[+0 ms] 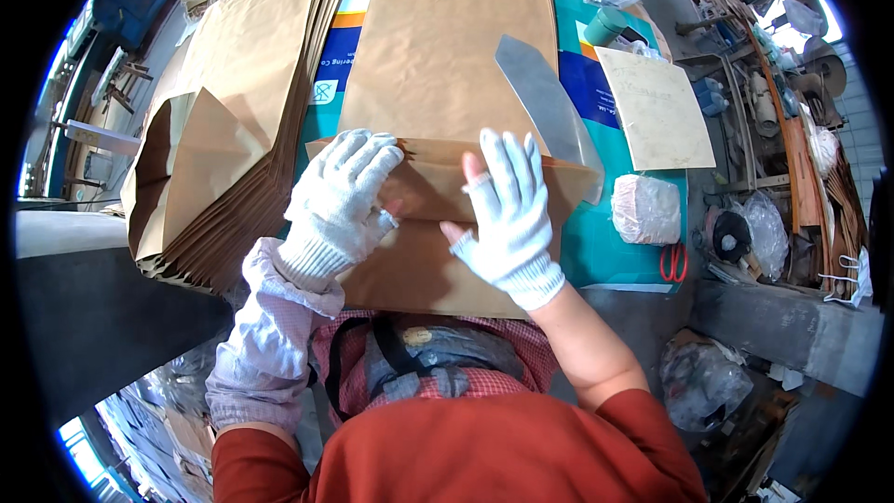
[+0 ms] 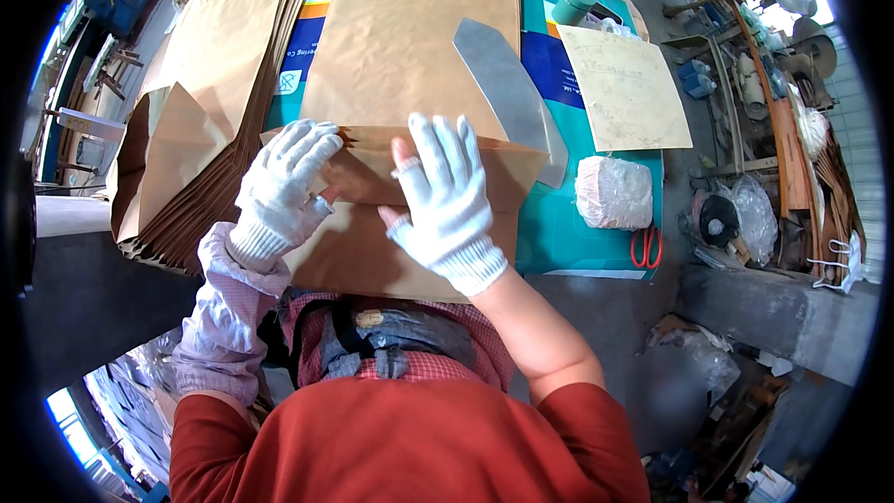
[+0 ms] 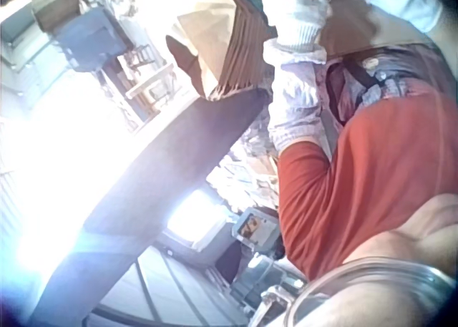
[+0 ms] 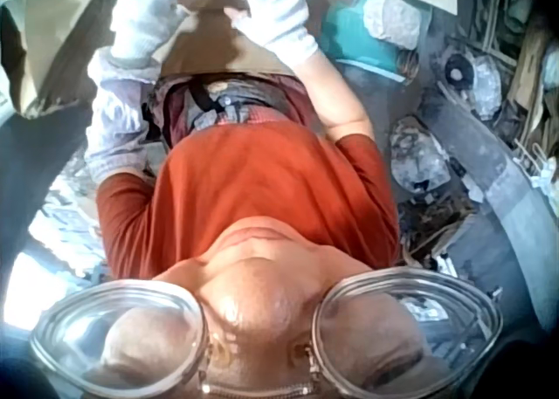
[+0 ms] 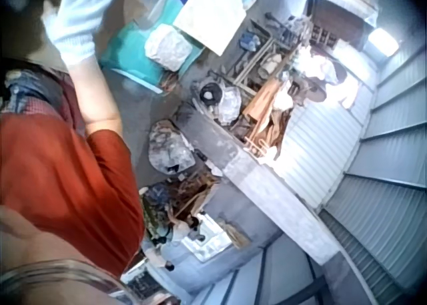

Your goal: The person folds brown paper sheets on a green work surface, using a metal ruler to crease the folds. They repeatedly pick up a sheet, fold it in half, press the crease with the ruler, and place the folded sheet into a growing stack.

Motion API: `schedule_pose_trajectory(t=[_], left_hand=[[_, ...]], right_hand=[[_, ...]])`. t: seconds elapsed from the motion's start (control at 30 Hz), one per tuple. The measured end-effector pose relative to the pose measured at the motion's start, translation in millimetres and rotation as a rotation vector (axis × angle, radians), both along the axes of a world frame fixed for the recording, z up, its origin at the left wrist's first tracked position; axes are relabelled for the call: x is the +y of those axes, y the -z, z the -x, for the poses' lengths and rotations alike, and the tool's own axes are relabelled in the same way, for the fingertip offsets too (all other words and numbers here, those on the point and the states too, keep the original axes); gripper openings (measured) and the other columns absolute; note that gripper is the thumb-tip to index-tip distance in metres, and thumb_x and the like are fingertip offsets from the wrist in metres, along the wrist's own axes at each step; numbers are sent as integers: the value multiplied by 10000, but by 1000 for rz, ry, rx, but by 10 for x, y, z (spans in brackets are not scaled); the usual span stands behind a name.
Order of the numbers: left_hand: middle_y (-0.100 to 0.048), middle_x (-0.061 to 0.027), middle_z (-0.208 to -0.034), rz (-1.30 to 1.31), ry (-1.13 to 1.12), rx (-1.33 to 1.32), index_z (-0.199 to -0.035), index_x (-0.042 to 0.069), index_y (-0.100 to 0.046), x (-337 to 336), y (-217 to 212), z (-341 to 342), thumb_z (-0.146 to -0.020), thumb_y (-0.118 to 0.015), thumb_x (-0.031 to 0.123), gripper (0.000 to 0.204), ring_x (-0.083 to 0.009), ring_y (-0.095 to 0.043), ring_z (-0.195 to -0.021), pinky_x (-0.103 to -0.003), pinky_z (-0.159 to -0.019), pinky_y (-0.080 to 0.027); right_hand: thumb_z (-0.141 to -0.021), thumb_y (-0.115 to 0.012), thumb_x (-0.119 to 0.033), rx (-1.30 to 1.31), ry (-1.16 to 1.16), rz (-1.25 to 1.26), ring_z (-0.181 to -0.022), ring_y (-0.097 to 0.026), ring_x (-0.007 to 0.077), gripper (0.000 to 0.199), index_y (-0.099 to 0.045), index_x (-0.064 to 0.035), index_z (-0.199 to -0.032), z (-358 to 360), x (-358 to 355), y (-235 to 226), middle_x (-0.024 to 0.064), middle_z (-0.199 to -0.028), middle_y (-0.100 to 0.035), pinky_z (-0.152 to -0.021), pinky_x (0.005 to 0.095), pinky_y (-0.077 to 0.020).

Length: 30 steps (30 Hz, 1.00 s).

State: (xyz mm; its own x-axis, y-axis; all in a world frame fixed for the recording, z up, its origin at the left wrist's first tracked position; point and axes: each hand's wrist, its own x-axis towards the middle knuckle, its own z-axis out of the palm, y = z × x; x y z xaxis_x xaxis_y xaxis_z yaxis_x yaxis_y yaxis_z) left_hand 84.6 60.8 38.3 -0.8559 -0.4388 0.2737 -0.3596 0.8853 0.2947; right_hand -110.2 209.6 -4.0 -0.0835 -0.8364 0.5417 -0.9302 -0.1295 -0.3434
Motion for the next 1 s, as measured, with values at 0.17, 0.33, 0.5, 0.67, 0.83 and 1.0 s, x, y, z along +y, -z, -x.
schedule_pose_trajectory(t=[0.17,0.33,0.5,0.67,0.83,1.0], left_hand=[[-708,-149,-1205,12,11,-7,-1198,17,-679,-62,1,69,-739,-765,146,484,-365,-639,-1200,-469,-1059,-498],[-692,-147,-1206,-25,-150,-566,-1181,56,-678,-448,1,801,-792,-751,220,429,-333,-648,-1144,-435,-1016,-515],[-644,-155,-1256,828,-172,-358,-1119,58,-626,-374,722,726,-792,-753,210,382,-302,-612,-1115,-464,-1052,-478],[-636,-210,-1312,-170,-2,-422,-1238,21,-647,636,536,135,-888,-673,246,417,-400,-598,-1199,-531,-1078,-458],[-636,-169,-1365,-160,76,-494,-1378,114,-623,961,1390,-472,-879,-638,311,537,-372,-582,-1281,-485,-1127,-439],[-692,-123,-1230,-163,338,-300,-1261,106,-669,989,1924,184,-981,-544,308,367,-307,-620,-1201,-474,-1024,-489]], right_hand=[[-678,-844,-184,57,-38,17,-1339,-507,409,494,-706,-9,-1119,-23,-146,-92,202,-1395,-585,-1194,644,-333],[-707,-805,-113,51,-53,122,-1193,-623,360,346,-703,-16,-1023,-279,216,12,137,-1196,-681,-1085,556,-498],[-883,-747,-282,-43,-423,-104,-1139,-659,376,318,-695,-11,-1040,-338,556,-28,159,-1132,-697,-1103,488,-494],[-1049,-419,-584,-658,170,132,-1302,-600,362,706,-653,38,-1287,658,984,560,185,-1340,-670,-1167,452,-420],[-1079,-236,-680,-1121,92,60,-1411,-531,303,901,-591,80,-1408,642,1047,1215,180,-1472,-604,-1210,424,-361],[-1065,-315,-688,-1523,-84,77,-1469,-462,316,899,-504,84,-1484,802,950,1304,202,-1545,-530,-1250,426,-304]])
